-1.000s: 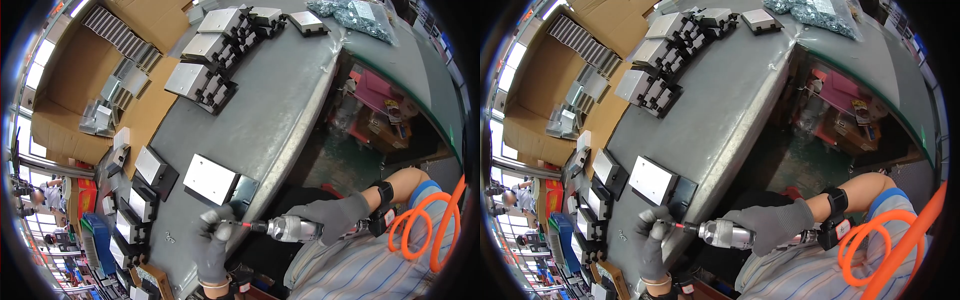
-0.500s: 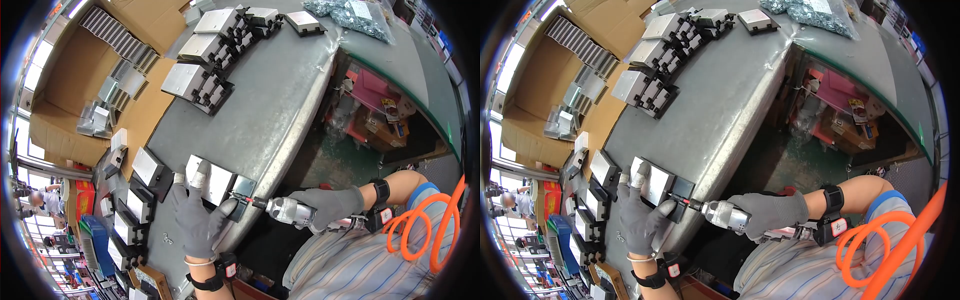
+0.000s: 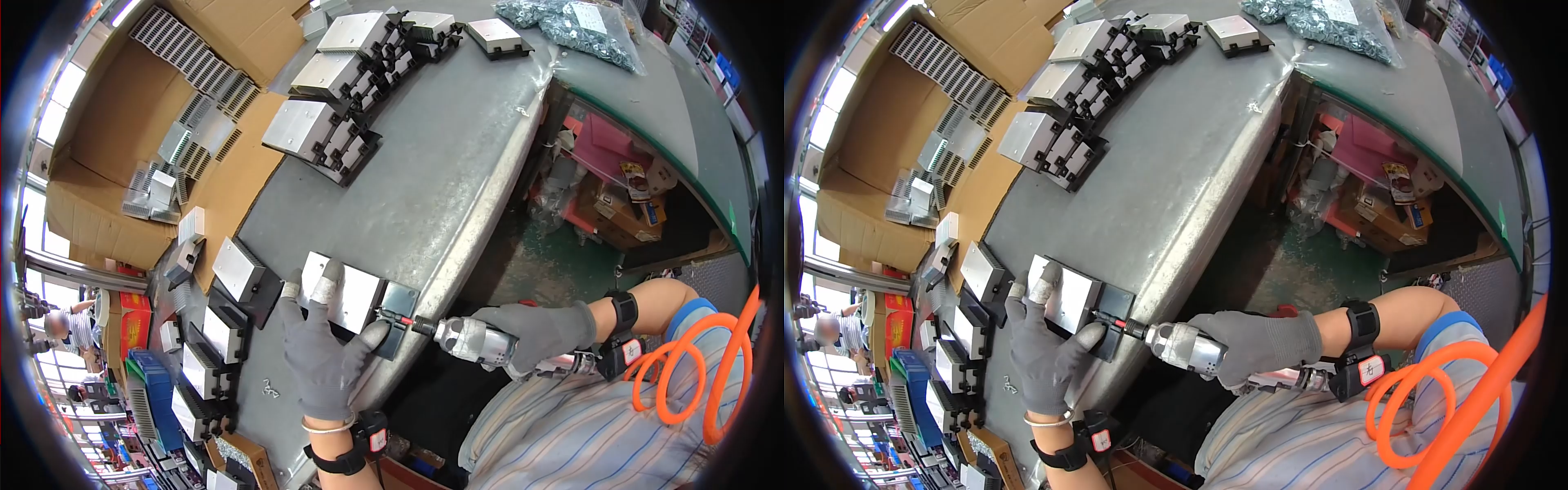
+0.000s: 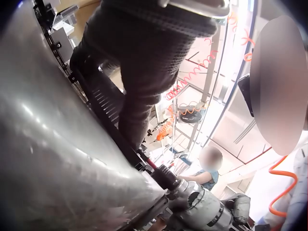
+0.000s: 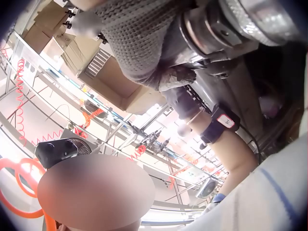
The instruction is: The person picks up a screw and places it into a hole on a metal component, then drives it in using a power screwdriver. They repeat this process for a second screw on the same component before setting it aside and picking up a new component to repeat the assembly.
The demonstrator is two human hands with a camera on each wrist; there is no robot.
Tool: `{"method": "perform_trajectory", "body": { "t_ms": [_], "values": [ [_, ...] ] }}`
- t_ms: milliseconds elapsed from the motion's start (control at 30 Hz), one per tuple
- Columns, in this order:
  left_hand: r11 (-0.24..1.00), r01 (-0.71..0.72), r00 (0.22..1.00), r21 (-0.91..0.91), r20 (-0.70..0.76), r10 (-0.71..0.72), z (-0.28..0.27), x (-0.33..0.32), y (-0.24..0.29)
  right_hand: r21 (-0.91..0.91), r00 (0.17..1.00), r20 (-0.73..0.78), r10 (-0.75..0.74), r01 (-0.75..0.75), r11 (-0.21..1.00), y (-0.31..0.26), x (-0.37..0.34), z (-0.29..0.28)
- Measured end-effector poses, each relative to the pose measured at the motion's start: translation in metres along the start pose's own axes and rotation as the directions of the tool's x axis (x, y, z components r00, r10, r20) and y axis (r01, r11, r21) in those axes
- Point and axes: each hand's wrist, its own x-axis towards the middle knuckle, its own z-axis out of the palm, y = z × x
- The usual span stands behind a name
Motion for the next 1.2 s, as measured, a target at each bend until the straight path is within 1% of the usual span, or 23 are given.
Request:
{"method": "perform_trajectory", "body": {
  "t_ms": [67,133,267,333,467,533,600,667,700,733,800,833,867,900,933,967,1000,1033,1067,1100,1133,1167,1200],
  "values": [
    [1.0,0.0,1.0,-0.004,-0.005,0.0,0.001,0.0,-0.001,0.003,1.0,-0.003,-0.01,0.01,1.0,0.001,0.0,0.001],
    [1.0,0.002,1.0,-0.009,-0.011,-0.002,0.003,-0.001,-0.002,-0.053,0.992,-0.063,-0.11,0.107,0.993,0.005,0.002,0.003],
    [0.999,-0.013,1.0,0.036,-0.02,0.014,0.002,-0.002,0.004,-0.004,0.996,-0.058,-0.062,0.062,0.998,0.003,0.003,0.004],
    [0.997,-0.022,0.999,0.071,-0.027,0.024,0.0,-0.002,0.005,-0.04,0.998,-0.022,0.056,-0.057,0.998,-0.003,0.003,0.003],
    [0.997,-0.039,0.998,0.067,-0.039,0.041,0.003,-0.002,0.0,-0.066,1.0,-0.021,0.015,-0.016,0.998,0.001,0.006,0.002],
    [0.997,-0.038,0.998,0.072,-0.044,0.042,0.003,-0.003,0.001,0.038,0.999,-0.005,0.037,-0.036,0.999,-0.003,0.004,0.002],
    [0.998,-0.028,0.999,0.05,-0.038,0.03,0.002,-0.002,0.004,0.039,1.0,-0.006,0.027,-0.027,0.999,-0.004,0.004,0.002],
    [0.994,-0.053,0.998,0.098,-0.033,0.057,-0.002,-0.001,0.009,0.039,1.0,0.004,0.0,-0.001,0.999,-0.003,0.002,0.002],
    [0.986,0.008,1.0,0.165,0.007,-0.01,-0.005,0.0,0.015,0.134,1.0,0.019,-0.013,0.01,0.991,-0.003,-0.001,0.002],
    [0.955,0.024,0.998,0.295,0.055,-0.041,-0.009,0.0,0.016,0.216,0.999,0.041,-0.033,0.023,0.976,-0.004,-0.003,0.001],
    [0.979,-0.068,0.997,0.191,0.039,0.062,-0.011,0.001,0.005,0.1,0.998,0.035,-0.043,0.039,0.994,0.0,-0.007,-0.001],
    [0.989,-0.083,0.997,0.124,0.004,0.083,-0.014,0.001,-0.001,0.139,0.995,0.072,-0.07,0.06,0.989,0.006,-0.01,-0.004],
    [0.971,-0.111,0.989,0.21,-0.076,0.129,-0.022,0.002,-0.005,0.181,0.99,0.106,-0.093,0.073,0.981,0.011,-0.012,-0.006],
    [0.985,-0.066,0.987,0.16,-0.132,0.087,-0.033,0.009,-0.011,0.117,0.998,0.063,-0.023,0.016,0.993,0.007,-0.019,-0.007],
    [0.994,-0.027,0.983,0.102,-0.176,0.044,-0.048,0.016,-0.019,0.108,0.997,0.061,-0.038,0.031,0.994,0.006,-0.015,-0.01],
    [0.992,0.129,0.973,0.005,-0.193,-0.126,-0.062,0.024,-0.025,0.104,0.999,0.048,-0.027,0.022,0.994,0.006,-0.012,-0.011],
    [0.991,0.07,0.981,-0.116,-0.173,-0.09,-0.068,0.032,-0.052,0.1,0.999,0.036,-0.011,0.008,0.995,0.007,-0.01,-0.012],
    [0.989,0.035,0.989,0.141,-0.149,-0.014,-0.078,0.036,-0.052,0.123,0.999,0.042,-0.015,0.01,0.992,0.006,-0.007,-0.014],
    [0.922,-0.009,0.994,0.388,-0.101,0.052,-0.086,0.04,-0.051,0.118,0.999,0.038,-0.018,0.013,0.993,0.008,-0.005,-0.014],
    [0.937,-0.028,0.999,0.349,0.046,0.013,-0.087,0.041,-0.066,0.145,0.997,0.076,-0.033,0.022,0.989,0.009,-0.002,-0.014],
    [0.951,-0.039,0.982,0.307,0.188,-0.02,-0.086,0.043,-0.071,0.165,0.992,0.113,-0.05,0.03,0.986,0.012,0.003,-0.016],
    [0.822,-0.022,0.96,0.57,0.243,-0.142,-0.082,0.042,-0.069,0.153,0.99,0.132,-0.047,0.027,0.988,0.022,0.01,-0.016],
    [0.626,-0.145,0.962,0.766,0.257,-0.091,-0.077,0.047,-0.068,0.123,0.987,0.147,-0.06,0.042,0.991,0.022,0.013,-0.016]
  ]
}}
